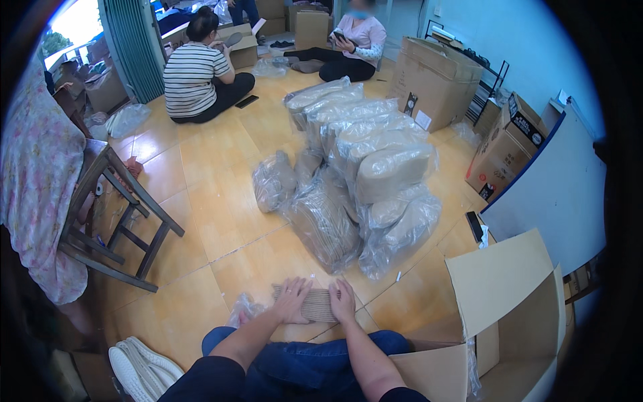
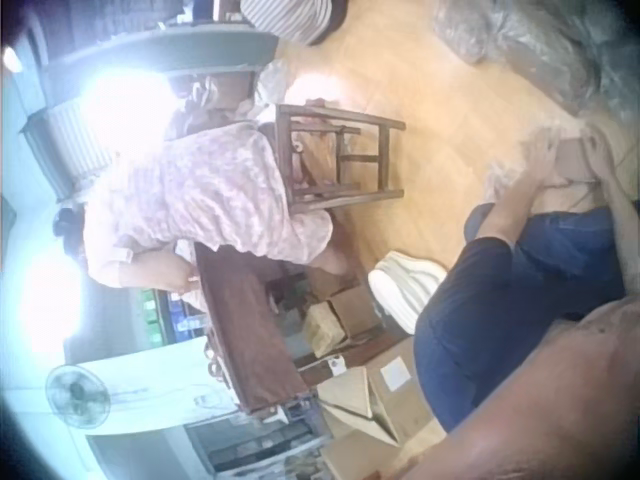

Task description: The person sits on the floor and repeatedly picks up stacks of shoe insoles, wraps them in plastic bags, and places them into a cardboard box. The person handles the insoles by hand, inspecting them briefly before packaging.

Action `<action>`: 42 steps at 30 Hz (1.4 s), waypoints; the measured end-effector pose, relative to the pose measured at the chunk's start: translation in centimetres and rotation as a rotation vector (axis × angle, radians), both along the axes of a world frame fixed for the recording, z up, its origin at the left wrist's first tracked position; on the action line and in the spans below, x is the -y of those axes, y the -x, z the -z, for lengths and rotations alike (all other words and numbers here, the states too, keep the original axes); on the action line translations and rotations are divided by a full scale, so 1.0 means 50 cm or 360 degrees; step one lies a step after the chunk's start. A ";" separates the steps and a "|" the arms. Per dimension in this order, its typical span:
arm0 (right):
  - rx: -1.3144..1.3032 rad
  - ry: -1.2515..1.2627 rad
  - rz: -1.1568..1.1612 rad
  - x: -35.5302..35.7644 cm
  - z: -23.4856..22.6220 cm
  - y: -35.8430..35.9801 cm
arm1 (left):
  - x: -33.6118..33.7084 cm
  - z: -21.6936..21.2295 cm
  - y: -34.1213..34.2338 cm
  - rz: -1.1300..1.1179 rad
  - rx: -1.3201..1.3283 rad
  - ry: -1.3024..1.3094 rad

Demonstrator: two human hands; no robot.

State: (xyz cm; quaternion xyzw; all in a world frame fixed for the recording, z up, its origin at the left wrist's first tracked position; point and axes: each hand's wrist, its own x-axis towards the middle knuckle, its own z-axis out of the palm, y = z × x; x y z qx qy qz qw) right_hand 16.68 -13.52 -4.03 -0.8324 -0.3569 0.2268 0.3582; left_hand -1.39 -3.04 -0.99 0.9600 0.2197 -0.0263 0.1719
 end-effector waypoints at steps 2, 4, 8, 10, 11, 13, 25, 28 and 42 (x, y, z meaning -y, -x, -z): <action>-0.0075 -0.0032 0.0330 0.008 0.009 0.007 | 0.010 0.004 0.007 -0.0177 -0.0078 -0.0054; -0.0168 -0.0042 0.0593 0.016 0.014 0.010 | 0.016 0.011 0.008 -0.0207 0.0026 -0.0026; -0.0237 0.0007 0.0154 0.013 0.025 0.013 | 0.017 0.023 0.003 -0.0089 0.0085 0.0031; -0.0273 -0.0168 0.0165 0.009 0.031 0.017 | 0.013 0.027 0.002 -0.0053 0.0088 -0.0016; -0.0328 -0.0201 0.0178 0.005 0.033 0.019 | 0.009 0.026 0.004 -0.0024 0.0101 -0.0039; -0.0252 -0.0192 0.0188 0.000 0.028 0.022 | 0.000 0.022 -0.003 -0.0063 0.0111 0.0159; -0.0088 -0.1008 -0.0190 -0.120 -0.530 -0.014 | 0.033 -0.351 -0.023 -0.0864 0.1223 -0.0274; -0.0205 -0.1231 -0.0610 -0.108 -0.715 -0.013 | 0.034 -0.489 -0.010 -0.0792 0.1541 -0.0671; -0.0987 -0.0726 -0.0564 0.210 -0.564 -0.005 | 0.223 -0.616 -0.010 -0.0421 0.1710 -0.0650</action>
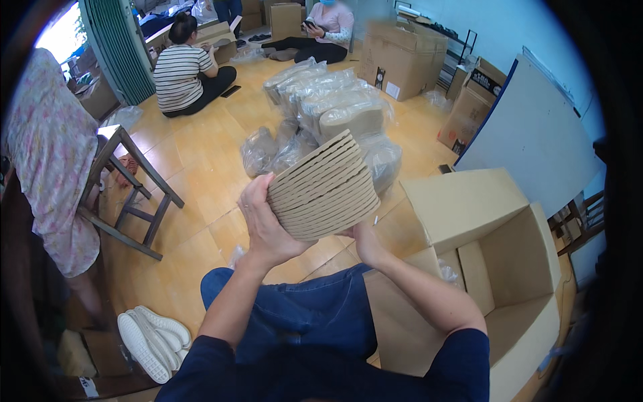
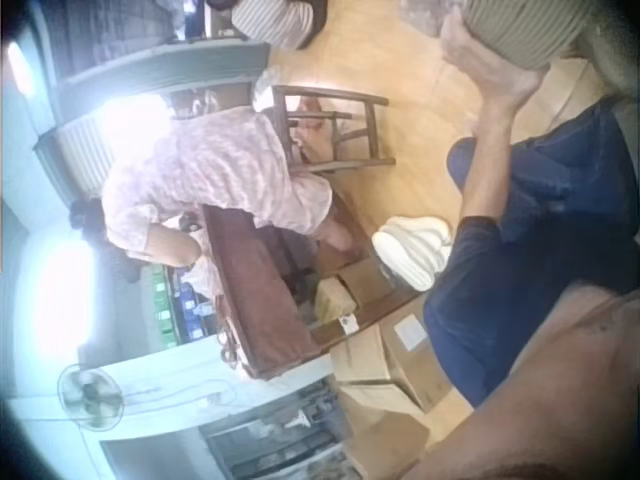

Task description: The person sits on the floor and repeatedly picks up stacks of shoe insoles, wraps them in plastic bags, and places them into a cardboard box. The person handles the insoles by hand, inspecting them briefly before packaging.

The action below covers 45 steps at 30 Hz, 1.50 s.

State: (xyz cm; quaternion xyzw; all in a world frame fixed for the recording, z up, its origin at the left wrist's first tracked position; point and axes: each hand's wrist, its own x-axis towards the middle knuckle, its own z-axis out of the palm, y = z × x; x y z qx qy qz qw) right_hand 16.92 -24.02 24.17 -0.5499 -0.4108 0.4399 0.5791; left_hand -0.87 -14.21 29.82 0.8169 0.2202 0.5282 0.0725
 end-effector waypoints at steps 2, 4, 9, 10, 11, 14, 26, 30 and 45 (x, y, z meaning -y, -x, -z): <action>-0.0118 0.0105 -0.0028 -0.003 0.021 -0.003 | 0.010 0.005 -0.002 0.0038 0.0006 0.0038; -0.0146 0.0165 0.0002 -0.004 0.012 -0.012 | 0.019 0.010 -0.003 0.0097 0.0067 0.0106; -0.0230 -0.0169 0.0017 0.006 -0.070 -0.029 | 0.045 0.019 -0.008 0.0738 0.0490 0.0845; -0.0170 -0.0211 0.0035 0.012 -0.082 -0.028 | 0.053 0.023 -0.005 0.0953 0.0603 0.1074; -0.0148 -0.0192 0.0036 0.013 -0.091 -0.025 | 0.059 0.028 0.001 0.1089 0.0642 0.1325; -0.0116 -0.0254 0.0051 0.017 -0.101 -0.021 | 0.077 0.051 0.030 0.1447 0.0696 0.1993; -0.0040 -0.0449 -0.0116 0.030 -0.106 -0.009 | 0.104 0.108 0.030 0.1879 0.1242 0.2215; 0.0199 -0.0612 -0.0229 0.041 -0.109 0.000 | 0.100 0.110 0.013 0.1953 0.1327 0.2147; 0.0442 -0.0835 -0.0169 0.042 -0.115 -0.003 | 0.097 0.141 -0.042 0.2266 0.1485 0.2884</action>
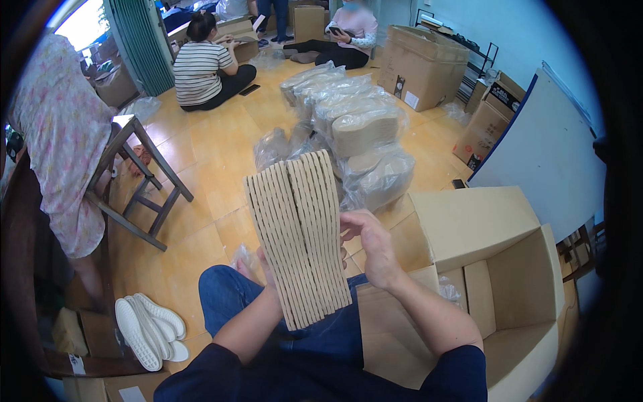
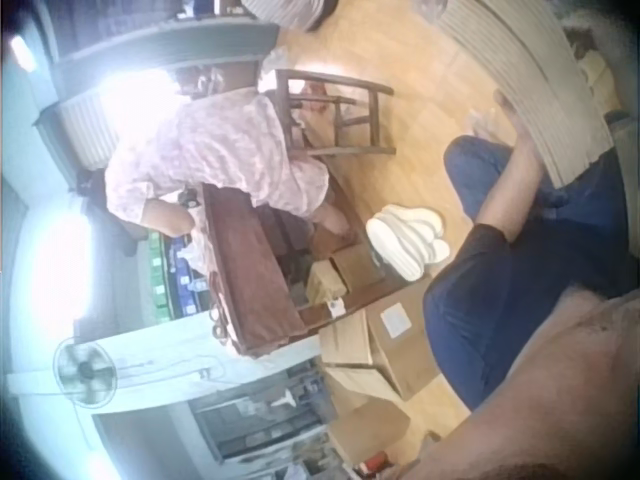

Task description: The person sits on the floor and repeatedly picks up stacks of shoe insoles, wraps them in plastic bags, and places them into a cardboard box. The person handles the insoles by hand, inspecting them briefly before packaging.

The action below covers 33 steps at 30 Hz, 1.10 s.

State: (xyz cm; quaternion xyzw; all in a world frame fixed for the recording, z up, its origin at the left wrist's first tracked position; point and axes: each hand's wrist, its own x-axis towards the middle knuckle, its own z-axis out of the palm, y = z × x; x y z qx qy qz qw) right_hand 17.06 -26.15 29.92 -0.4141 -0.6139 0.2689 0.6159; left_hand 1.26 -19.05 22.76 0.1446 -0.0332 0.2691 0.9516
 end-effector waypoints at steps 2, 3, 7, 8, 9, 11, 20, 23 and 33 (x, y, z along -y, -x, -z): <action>-0.0010 -0.0006 -0.0019 0.000 0.000 0.000 | 0.009 -0.011 0.004 -0.0044 -0.0186 0.0088; -0.0010 -0.0006 -0.0010 0.001 -0.001 -0.001 | 0.013 -0.016 0.005 -0.0077 -0.0274 0.0077; 0.0011 -0.0002 0.0030 0.000 -0.002 -0.002 | 0.016 -0.026 0.002 -0.0031 -0.0225 0.0049; -0.0008 0.0003 0.0043 -0.001 -0.001 -0.002 | 0.015 -0.026 0.000 0.0003 -0.0153 0.0102; -0.0025 0.0025 0.0029 -0.001 0.000 -0.002 | 0.014 -0.024 -0.002 0.0030 -0.0061 0.0107; -0.0119 0.0074 0.0007 -0.003 0.002 -0.002 | 0.011 -0.020 -0.007 0.0043 0.0126 0.0185; -0.0229 0.0440 -0.0032 -0.018 0.014 -0.004 | 0.005 -0.011 0.000 -0.0308 0.0009 0.0116; -0.0307 0.0485 -0.0117 -0.019 0.018 0.005 | 0.000 -0.032 -0.002 -0.0488 -0.0079 0.0045; -0.0623 0.0621 -0.0164 -0.018 0.014 0.018 | 0.049 -0.104 -0.089 -0.0810 -0.0652 -0.0410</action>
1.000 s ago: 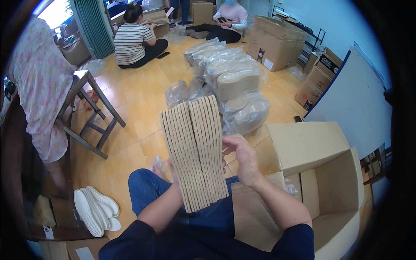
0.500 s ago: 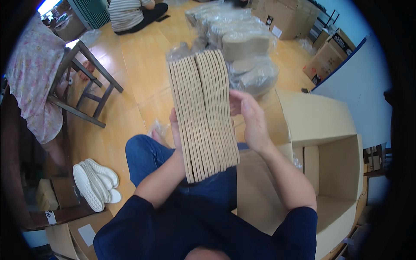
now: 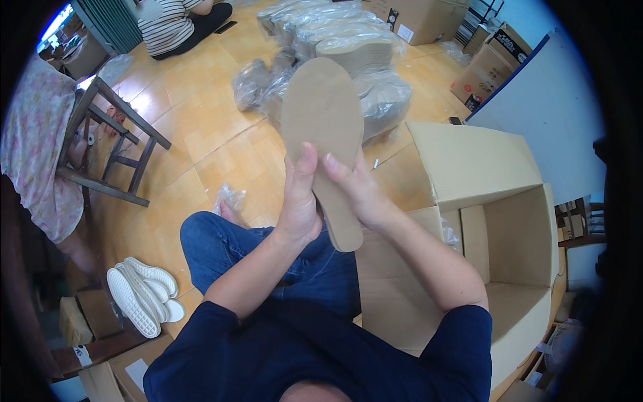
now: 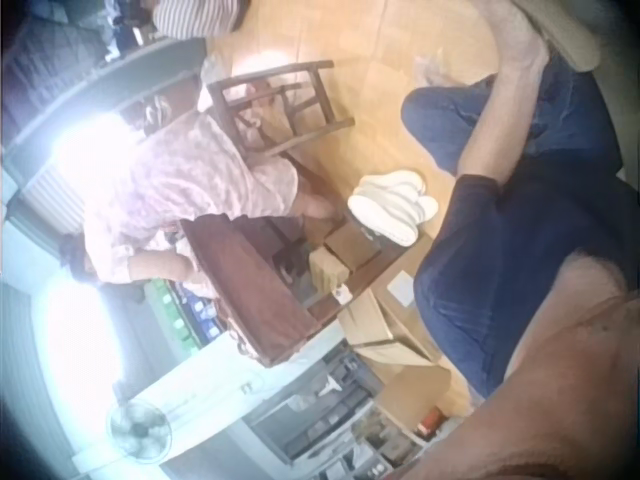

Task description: The person sits on the floor and repeatedly picks up stacks of shoe insoles, wraps them in plastic bags, and places them into a cardboard box. The person handles the insoles by hand, inspecting them briefly before packaging.

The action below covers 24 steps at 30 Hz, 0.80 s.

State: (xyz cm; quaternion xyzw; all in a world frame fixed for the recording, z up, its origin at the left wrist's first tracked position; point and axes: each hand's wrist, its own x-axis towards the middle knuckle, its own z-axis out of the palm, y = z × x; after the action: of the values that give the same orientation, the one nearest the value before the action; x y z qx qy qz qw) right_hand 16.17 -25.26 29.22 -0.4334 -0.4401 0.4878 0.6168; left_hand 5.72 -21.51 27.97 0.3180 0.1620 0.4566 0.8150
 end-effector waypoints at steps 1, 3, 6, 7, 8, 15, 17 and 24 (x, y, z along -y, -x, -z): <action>-0.0230 0.0131 -0.0108 0.002 -0.006 -0.012 | 0.005 -0.006 -0.003 -0.0033 -0.0006 0.0034; -0.0698 0.0361 -0.0312 0.008 -0.023 -0.049 | 0.002 -0.012 0.004 -0.0006 0.0002 -0.0186; -0.1350 0.0243 -0.0343 0.001 -0.038 -0.092 | -0.049 0.022 0.029 -0.0089 -0.0049 -0.0453; -0.1471 0.0151 -0.0335 -0.001 -0.041 -0.103 | -0.085 0.050 0.042 -0.0173 -0.0250 -0.0630; -0.1343 0.0151 -0.0215 -0.002 -0.042 -0.110 | -0.127 0.088 0.055 -0.0269 -0.0451 -0.0807; -0.1470 0.0036 -0.0335 0.001 -0.051 -0.123 | -0.344 0.483 0.249 0.0114 -0.3300 -0.1244; -0.1397 0.0102 -0.0342 0.002 -0.049 -0.123 | -0.373 0.538 0.293 0.0683 -0.3463 -0.0733; -0.1110 0.0430 -0.0251 0.001 -0.025 -0.104 | -0.368 0.559 0.282 0.0269 -0.3710 -0.0824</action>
State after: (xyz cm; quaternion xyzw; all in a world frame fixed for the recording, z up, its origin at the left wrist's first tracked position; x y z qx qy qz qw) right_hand 21.35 -25.31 30.48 -0.2836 -0.1675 0.7055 0.6275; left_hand -8.38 -3.13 0.03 0.7048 0.6851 -0.1424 0.1168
